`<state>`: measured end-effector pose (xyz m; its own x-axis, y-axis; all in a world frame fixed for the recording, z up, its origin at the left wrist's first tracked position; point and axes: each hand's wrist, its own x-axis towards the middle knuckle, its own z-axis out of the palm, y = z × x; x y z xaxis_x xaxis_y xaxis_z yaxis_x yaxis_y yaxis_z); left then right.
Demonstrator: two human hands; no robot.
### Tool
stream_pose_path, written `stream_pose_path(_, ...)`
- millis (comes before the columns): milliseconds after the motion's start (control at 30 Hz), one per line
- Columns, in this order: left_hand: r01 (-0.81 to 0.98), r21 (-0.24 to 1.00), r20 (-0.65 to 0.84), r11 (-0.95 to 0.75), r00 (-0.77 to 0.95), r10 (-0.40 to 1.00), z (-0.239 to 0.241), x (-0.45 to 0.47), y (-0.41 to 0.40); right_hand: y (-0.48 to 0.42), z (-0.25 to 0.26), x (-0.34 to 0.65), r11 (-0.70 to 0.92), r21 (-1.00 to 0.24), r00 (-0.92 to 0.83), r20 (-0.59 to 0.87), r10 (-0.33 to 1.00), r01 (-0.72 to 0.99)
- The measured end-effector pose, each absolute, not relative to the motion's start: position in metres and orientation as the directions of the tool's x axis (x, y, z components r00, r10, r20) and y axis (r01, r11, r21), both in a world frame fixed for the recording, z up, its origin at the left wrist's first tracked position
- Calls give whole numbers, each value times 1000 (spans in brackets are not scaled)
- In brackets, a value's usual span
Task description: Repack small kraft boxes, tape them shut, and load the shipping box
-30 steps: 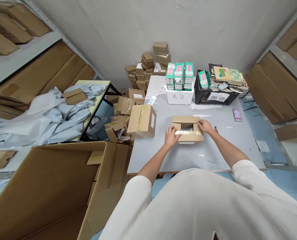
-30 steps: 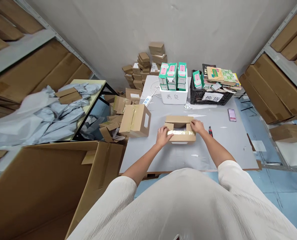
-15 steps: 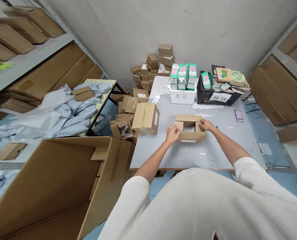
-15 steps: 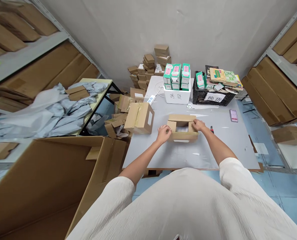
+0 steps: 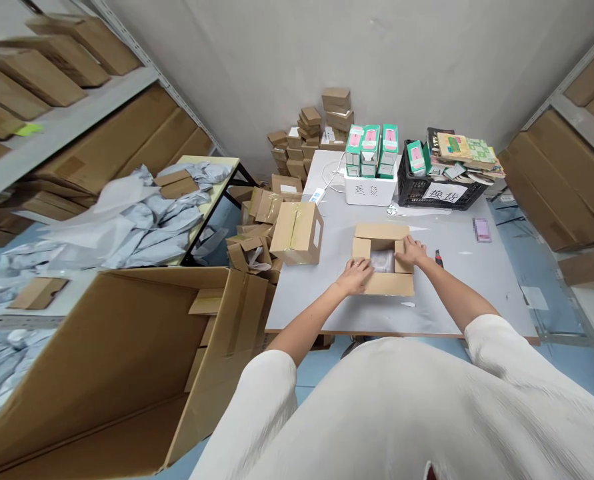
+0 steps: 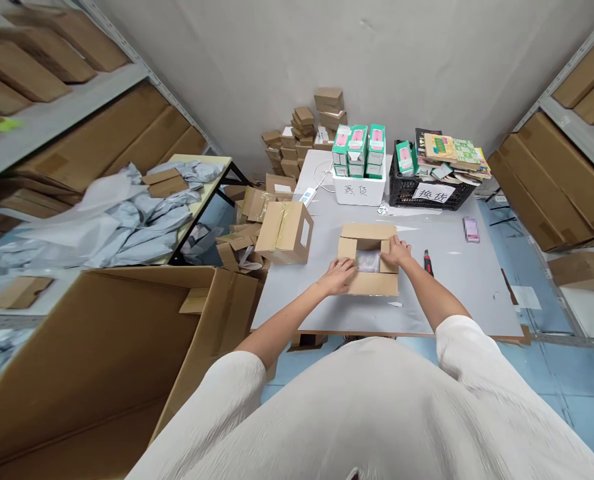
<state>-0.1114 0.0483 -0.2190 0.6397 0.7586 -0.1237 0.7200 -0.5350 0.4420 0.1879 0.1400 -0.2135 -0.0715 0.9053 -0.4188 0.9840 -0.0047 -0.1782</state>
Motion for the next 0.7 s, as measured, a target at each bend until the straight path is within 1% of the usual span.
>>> stream_pose_path(100,700,417,-176,-580,688,704,-220,-98,59,138,-219,181,-40,-154,-29,-424,905,987)
stream_pose_path(200,722,371,-214,-584,678,703,-214,-91,62,138,-225,174,-82,-146,11,-436,900,986)
stream_pose_path(267,744,331,-203,-580,657,726,-208,-92,57,138,-229,172,-94,-150,19,-438,899,984)
stream_pose_path(367,779,293,-121,-555,606,786,-200,-99,43,138,-234,170,-107,-145,33,-440,897,984)
stream_pose_path(433,823,275,-71,-498,534,843,-198,-105,34,138,-238,171,-112,-142,39,-438,898,984)
stream_pose_path(500,878,253,-57,-406,433,900,-199,-112,29,138,-241,172,-108,-150,34,-426,904,983)
stream_pose_path(600,931,230,-82,-282,308,948,-205,-122,32,139,-243,172,-102,-177,21,-410,912,979)
stream_pose_path(700,938,258,-148,-231,274,950,-215,-131,48,139,-240,170,-111,-180,26,-417,908,977)
